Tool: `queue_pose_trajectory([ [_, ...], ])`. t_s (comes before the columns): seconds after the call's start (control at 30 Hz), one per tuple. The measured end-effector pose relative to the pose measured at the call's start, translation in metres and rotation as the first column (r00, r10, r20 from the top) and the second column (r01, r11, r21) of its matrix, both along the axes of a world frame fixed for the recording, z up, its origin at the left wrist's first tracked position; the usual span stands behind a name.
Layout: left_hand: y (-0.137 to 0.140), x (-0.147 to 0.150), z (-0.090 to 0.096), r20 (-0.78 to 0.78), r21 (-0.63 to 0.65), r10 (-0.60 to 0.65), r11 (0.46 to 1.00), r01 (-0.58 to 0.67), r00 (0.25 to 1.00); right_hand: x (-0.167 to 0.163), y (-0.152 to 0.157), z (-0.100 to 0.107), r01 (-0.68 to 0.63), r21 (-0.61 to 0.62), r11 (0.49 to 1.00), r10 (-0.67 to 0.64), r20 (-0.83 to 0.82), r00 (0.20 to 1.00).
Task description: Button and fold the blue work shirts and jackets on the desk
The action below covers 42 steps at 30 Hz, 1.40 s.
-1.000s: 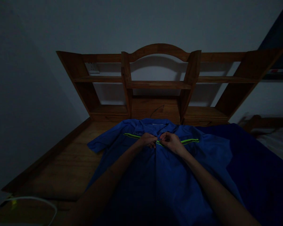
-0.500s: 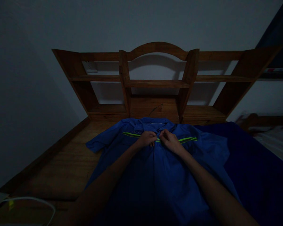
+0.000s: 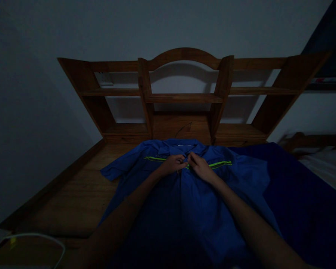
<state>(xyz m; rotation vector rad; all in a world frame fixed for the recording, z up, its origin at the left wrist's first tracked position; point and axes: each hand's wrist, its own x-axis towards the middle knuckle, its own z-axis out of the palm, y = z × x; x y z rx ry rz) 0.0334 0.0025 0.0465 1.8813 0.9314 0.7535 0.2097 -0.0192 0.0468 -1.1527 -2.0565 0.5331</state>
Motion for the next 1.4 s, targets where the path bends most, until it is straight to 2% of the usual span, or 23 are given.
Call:
queue_pose_trajectory([
  [0.3,0.003,-0.005,0.000,-0.033,0.047,-0.058,0.997,0.060,0.998,0.000,0.008,-0.014,-0.041,-0.186,0.982,-0.011,-0.269,0.963],
  [0.4,0.001,-0.006,0.002,-0.115,0.164,-0.003,0.986,0.022,0.993,0.000,0.012,-0.016,-0.068,-0.237,0.969,-0.012,-0.320,0.947],
  [0.5,0.000,-0.005,0.003,-0.180,0.318,0.068,0.948,-0.007,0.981,0.000,0.014,-0.016,-0.072,-0.260,0.963,-0.019,-0.331,0.944],
  [0.63,0.000,-0.002,0.001,-0.216,0.434,0.128,0.900,-0.022,0.968,-0.002,0.012,-0.015,-0.018,-0.211,0.977,-0.048,-0.300,0.953],
  [0.8,0.000,-0.001,-0.004,-0.235,0.435,0.166,0.899,-0.049,0.958,-0.001,0.008,-0.009,0.173,-0.125,0.977,-0.198,-0.226,0.954],
  [0.9,0.001,-0.001,-0.006,-0.242,0.431,0.173,0.901,-0.054,0.955,0.011,0.008,0.003,0.359,0.067,0.931,-0.347,-0.146,0.926],
  [1.0,0.002,-0.001,-0.008,-0.244,0.449,0.170,0.893,-0.044,0.955,0.023,0.006,0.012,0.424,0.232,0.875,-0.435,-0.005,0.901],
  [1.07,0.003,-0.001,-0.010,-0.246,0.461,0.182,0.886,-0.051,0.952,0.024,0.003,0.011,0.401,0.209,0.892,-0.433,0.142,0.890],
  [1.13,0.004,0.001,-0.012,-0.260,0.464,0.215,0.883,-0.073,0.942,0.020,0.001,0.006,0.443,0.122,0.888,-0.459,0.283,0.842],
  [1.27,0.006,0.008,-0.017,-0.346,0.478,0.334,0.867,-0.142,0.877,0.009,0.004,-0.001,0.637,0.032,0.770,-0.591,0.412,0.694],
  [1.33,0.007,0.012,-0.018,-0.387,0.504,0.376,0.851,-0.148,0.842,0.011,0.009,0.003,0.656,0.013,0.755,-0.584,0.467,0.663],
  [1.4,0.008,0.014,-0.018,-0.409,0.522,0.393,0.841,-0.141,0.824,0.017,0.016,0.011,0.644,-0.024,0.764,-0.528,0.552,0.646],
])
